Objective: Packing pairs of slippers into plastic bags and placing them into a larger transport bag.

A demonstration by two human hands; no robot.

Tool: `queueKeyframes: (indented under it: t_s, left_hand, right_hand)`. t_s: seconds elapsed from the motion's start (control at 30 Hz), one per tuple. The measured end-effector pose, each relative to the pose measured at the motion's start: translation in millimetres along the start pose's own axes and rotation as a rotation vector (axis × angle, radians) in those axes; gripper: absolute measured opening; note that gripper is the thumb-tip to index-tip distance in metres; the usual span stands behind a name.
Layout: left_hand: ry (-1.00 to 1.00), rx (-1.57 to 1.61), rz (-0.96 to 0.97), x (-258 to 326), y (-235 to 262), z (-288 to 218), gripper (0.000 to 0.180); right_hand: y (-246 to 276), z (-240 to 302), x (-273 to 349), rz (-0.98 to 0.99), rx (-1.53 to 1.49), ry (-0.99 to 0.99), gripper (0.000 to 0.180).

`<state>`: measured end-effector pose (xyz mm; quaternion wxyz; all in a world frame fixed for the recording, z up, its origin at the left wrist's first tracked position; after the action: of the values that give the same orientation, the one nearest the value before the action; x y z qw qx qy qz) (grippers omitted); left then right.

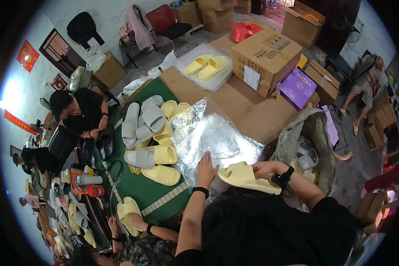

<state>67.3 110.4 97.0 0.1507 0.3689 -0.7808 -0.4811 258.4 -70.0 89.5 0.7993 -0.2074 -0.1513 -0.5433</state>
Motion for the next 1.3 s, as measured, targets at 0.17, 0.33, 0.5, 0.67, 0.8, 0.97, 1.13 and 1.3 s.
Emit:
queueKeyframes:
  t_s: [0.17,0.33,0.5,0.67,0.8,0.97,1.13,1.3]
  left_hand:
    - [-0.166,-0.383,0.067,6,4,6,0.067]
    - [0.022,-0.249,-0.084,12,-11,45,0.043]
    - [0.305,-0.028,-0.349,-4,30,14,0.014]
    - [0.206,0.198,-0.494,-12,47,10,0.016]
    - [0.294,0.123,0.071,-12,16,22,0.027]
    - [0.359,0.215,0.109,-4,7,11,0.020]
    - [0.121,0.328,-0.359,-4,26,-23,0.009]
    - [0.120,0.397,-0.457,-7,31,-40,0.010]
  right_hand:
    - [0,11,-6,-0.058,-0.037,0.039,0.020]
    - [-11,49,-11,-0.064,0.286,0.110,0.021]
    - [-13,49,-14,-0.024,0.353,0.137,0.029]
    - [-28,86,-7,-0.078,0.271,0.382,0.032]
    - [-15,76,-7,-0.044,0.192,0.108,0.029]
    - [-17,86,10,-0.263,0.233,0.144,0.032]
    - [-5,65,13,-0.347,0.138,0.309,0.040]
    - [1,76,4,-0.616,0.795,0.398,0.034]
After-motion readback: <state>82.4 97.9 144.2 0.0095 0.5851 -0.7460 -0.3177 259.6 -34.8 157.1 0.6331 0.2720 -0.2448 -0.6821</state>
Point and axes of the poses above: each hand's wrist, its own x-axis away from the middle knuckle, its own y-axis out of the back of the hand, z = x × y, the point moved 3 cm from there along -x, towards the middle knuckle, and after that the axes turned 6 degrees about y, right-handed, at the moved point
